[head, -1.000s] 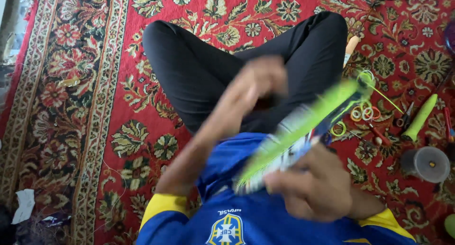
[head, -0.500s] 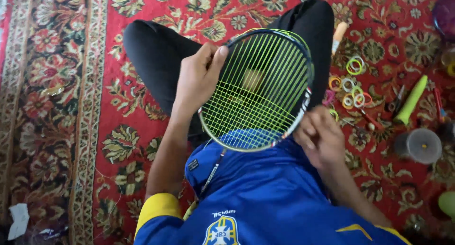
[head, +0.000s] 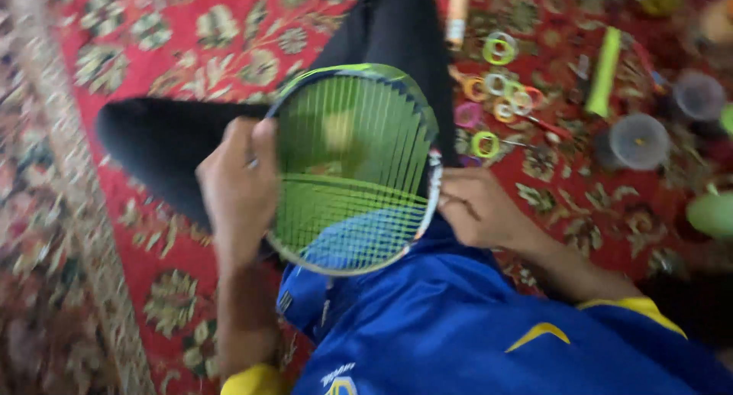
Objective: The person is manually weaving and threading strings through the frame of a badminton racket while sitting on the floor.
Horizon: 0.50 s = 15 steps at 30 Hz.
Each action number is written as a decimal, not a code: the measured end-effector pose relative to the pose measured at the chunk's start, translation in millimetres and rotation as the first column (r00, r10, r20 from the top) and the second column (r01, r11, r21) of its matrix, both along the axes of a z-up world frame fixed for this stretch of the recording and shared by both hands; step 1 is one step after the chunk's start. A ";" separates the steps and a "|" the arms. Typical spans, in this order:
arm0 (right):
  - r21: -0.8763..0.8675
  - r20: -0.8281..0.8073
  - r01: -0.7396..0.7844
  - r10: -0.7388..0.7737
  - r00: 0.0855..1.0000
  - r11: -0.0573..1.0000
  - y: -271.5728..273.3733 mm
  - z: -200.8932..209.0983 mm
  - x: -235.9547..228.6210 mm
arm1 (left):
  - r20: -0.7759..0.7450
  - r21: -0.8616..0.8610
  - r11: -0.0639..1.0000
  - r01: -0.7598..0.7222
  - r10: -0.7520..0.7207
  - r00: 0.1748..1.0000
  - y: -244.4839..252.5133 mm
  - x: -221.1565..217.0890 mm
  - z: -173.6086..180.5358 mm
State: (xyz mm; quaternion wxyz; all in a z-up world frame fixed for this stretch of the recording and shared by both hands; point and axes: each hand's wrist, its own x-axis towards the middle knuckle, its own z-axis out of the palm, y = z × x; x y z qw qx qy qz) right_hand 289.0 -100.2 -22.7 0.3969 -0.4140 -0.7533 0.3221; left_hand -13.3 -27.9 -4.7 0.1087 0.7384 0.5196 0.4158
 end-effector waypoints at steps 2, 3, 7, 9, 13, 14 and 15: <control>0.077 -0.070 -0.029 0.035 0.997 0.997 1.0 5.4 -3.8 | -0.002 -0.015 0.999 0.037 -0.037 0.999 -1.1 -0.4 -0.8; 0.143 -0.118 -0.060 0.077 0.990 0.988 1.1 2.6 -4.5 | -0.036 0.004 1.000 0.000 0.000 0.999 -0.9 -1.3 -2.5; 0.198 -0.110 -0.126 0.150 0.983 0.972 -7.0 -0.2 -2.5 | -0.140 -0.091 0.991 -0.098 0.084 0.987 -5.7 -2.4 -5.8; 0.254 0.013 -0.010 0.007 1.000 0.967 -12.7 -24.4 3.8 | -0.177 -0.076 0.990 -0.120 0.105 0.979 -7.8 -12.0 -11.7; 0.528 0.170 0.122 -0.245 0.955 0.841 3.7 -75.0 28.1 | -0.627 0.196 0.958 -0.211 0.288 0.723 15.5 -92.2 -57.1; 0.526 0.173 0.121 -0.245 0.954 0.842 19.1 -92.4 52.9 | -0.627 0.194 0.958 -0.211 0.286 0.725 24.9 -127.5 -81.8; 0.238 0.227 0.253 -0.307 0.924 0.938 34.3 -109.9 76.9 | -0.590 0.202 0.912 -0.357 0.404 0.699 34.1 -163.6 -106.8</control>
